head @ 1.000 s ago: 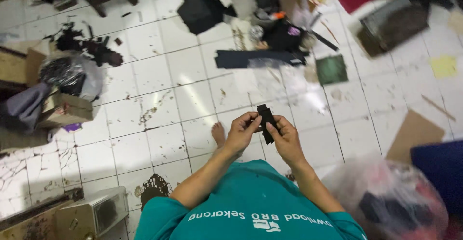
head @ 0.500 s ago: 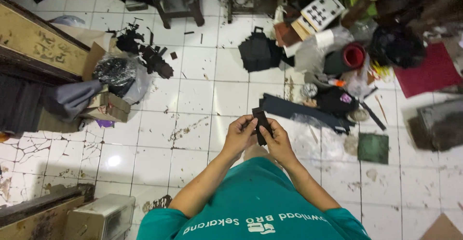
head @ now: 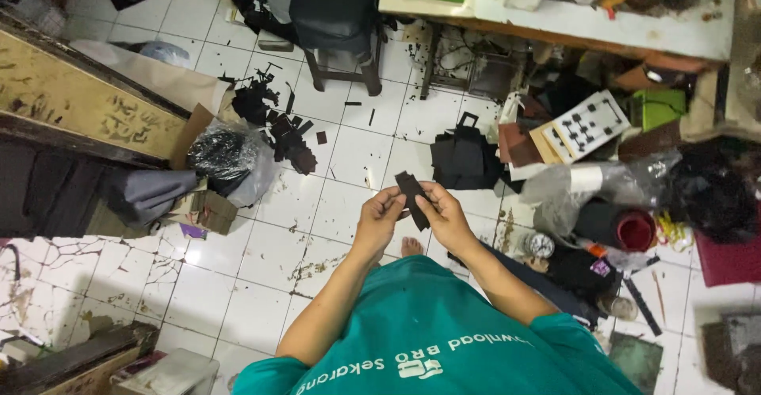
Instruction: Assembling a small leather strap with a buckle at a workbench
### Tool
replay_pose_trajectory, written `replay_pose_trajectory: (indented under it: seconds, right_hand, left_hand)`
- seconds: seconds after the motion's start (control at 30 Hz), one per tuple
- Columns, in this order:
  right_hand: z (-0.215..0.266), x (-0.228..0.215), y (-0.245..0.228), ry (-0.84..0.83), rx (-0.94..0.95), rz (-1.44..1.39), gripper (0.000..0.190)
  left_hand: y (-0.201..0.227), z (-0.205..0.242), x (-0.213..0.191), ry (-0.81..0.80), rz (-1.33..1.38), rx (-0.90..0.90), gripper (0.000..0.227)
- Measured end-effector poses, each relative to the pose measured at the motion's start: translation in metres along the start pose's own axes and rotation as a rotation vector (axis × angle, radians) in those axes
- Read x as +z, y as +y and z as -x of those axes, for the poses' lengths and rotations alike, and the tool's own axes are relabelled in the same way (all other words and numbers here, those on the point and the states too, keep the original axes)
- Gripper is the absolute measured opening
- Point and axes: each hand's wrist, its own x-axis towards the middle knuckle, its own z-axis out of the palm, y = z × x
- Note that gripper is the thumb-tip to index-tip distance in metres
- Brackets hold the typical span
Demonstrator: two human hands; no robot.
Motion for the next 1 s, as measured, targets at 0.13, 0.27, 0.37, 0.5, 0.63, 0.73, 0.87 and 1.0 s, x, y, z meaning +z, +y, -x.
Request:
replay_pose_trajectory:
  seconds: [0.13, 0.27, 0.37, 0.5, 0.63, 0.73, 0.87, 1.0]
  right_hand:
    - [-0.091, 0.007, 0.016, -0.031, -0.008, 0.015, 0.030]
    - [-0.171, 0.021, 0.031, 0.038, 0.016, 0.039, 0.030]
    - [-0.240, 0.033, 0.040, 0.098, 0.003, 0.090, 0.031]
    - [-0.326, 0.046, 0.033, 0.194, 0.011, 0.107, 0.030]
    - [-0.392, 0.053, 0.030, 0.377, 0.085, -0.003, 0.026]
    - [-0.447, 0.048, 0.007, 0.442, 0.092, 0.002, 0.023]
    - [-0.526, 0.038, -0.006, 0.490, 0.057, 0.019, 0.019]
    - [-0.607, 0.001, 0.023, 0.459, 0.089, -0.007, 0.014]
  left_hand:
    - [0.030, -0.080, -0.012, 0.027, 0.002, 0.026, 0.026]
    - [0.043, -0.172, -0.032, -0.032, -0.030, 0.022, 0.030]
    - [0.068, -0.239, -0.047, -0.083, -0.004, 0.001, 0.029]
    - [0.121, -0.325, -0.072, -0.166, -0.059, -0.051, 0.032]
    - [0.151, -0.391, -0.098, -0.245, -0.156, -0.050, 0.031]
    - [0.161, -0.436, -0.110, -0.270, -0.169, -0.049, 0.031]
    - [0.183, -0.473, -0.119, -0.206, -0.118, -0.100, 0.033]
    - [0.195, -0.524, -0.132, -0.134, -0.101, -0.133, 0.033]
